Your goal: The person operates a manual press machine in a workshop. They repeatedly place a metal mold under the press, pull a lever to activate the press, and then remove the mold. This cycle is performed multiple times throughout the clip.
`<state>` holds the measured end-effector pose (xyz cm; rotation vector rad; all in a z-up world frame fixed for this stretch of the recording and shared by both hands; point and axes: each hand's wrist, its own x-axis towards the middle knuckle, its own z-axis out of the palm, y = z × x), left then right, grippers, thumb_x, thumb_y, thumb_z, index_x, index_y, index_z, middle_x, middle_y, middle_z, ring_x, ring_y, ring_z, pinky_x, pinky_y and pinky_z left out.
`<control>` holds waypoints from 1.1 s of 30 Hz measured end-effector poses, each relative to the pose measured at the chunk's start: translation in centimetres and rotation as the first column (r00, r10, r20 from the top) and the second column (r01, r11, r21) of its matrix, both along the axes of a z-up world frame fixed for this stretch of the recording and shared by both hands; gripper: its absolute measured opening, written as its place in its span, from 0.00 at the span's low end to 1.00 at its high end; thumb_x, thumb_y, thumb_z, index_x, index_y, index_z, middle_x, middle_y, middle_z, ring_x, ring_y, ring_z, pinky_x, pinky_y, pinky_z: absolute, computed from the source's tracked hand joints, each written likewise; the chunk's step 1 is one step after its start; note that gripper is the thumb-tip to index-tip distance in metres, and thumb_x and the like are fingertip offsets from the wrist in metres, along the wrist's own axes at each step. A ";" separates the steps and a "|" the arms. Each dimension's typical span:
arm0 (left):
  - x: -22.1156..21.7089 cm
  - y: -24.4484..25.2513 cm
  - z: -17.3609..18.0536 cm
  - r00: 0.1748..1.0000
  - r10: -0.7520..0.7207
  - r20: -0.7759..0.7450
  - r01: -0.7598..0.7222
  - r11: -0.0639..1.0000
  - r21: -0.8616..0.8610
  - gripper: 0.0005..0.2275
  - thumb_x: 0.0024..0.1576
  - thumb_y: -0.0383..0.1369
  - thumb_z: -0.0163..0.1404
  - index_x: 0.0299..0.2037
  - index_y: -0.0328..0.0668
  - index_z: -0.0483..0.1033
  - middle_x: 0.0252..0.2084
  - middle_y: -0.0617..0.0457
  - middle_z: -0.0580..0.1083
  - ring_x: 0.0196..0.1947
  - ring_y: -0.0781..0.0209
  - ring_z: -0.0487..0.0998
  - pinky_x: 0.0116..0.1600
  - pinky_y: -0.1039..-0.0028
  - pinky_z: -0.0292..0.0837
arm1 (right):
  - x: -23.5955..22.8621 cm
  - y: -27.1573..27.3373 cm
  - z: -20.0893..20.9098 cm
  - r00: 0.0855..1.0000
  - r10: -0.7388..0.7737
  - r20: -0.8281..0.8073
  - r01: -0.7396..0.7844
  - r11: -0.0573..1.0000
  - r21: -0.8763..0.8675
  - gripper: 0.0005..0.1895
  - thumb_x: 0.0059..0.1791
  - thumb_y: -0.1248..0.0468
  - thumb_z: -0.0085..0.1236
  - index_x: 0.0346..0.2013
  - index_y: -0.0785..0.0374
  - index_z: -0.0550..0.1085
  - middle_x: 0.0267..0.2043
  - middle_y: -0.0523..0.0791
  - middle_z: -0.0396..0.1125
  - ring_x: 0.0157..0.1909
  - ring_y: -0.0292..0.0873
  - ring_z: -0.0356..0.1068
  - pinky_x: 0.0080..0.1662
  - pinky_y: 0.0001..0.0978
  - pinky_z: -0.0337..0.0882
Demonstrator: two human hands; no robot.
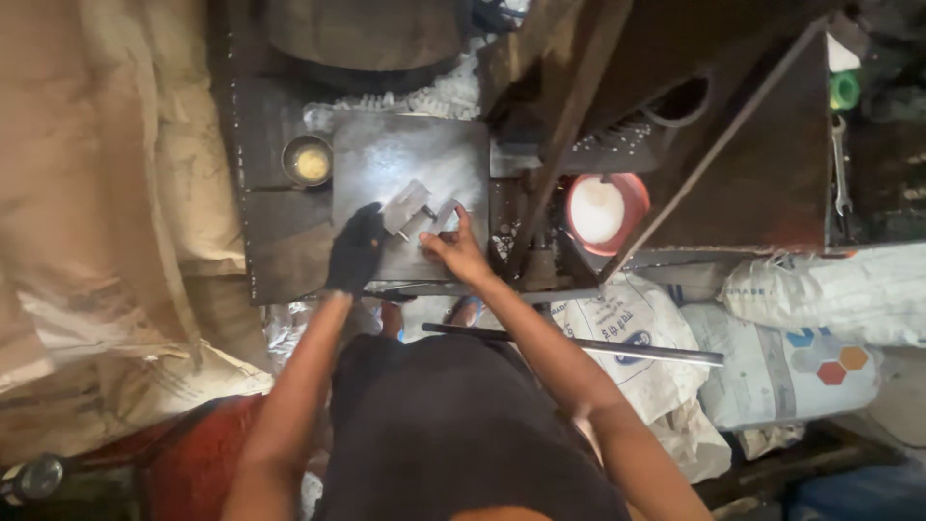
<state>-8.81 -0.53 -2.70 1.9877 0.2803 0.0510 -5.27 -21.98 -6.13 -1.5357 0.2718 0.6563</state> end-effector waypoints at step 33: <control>16.7 -13.2 1.5 0.953 -0.298 -0.045 0.301 0.930 0.211 0.37 0.38 0.49 0.68 0.60 0.49 0.70 0.51 0.40 0.76 0.49 0.40 0.78 0.52 0.58 0.73 | -4.8 -15.3 9.3 0.725 0.038 0.688 0.605 0.443 -0.662 0.09 0.52 0.62 0.60 0.44 0.61 0.80 0.32 0.53 0.74 0.33 0.52 0.76 0.38 0.40 0.73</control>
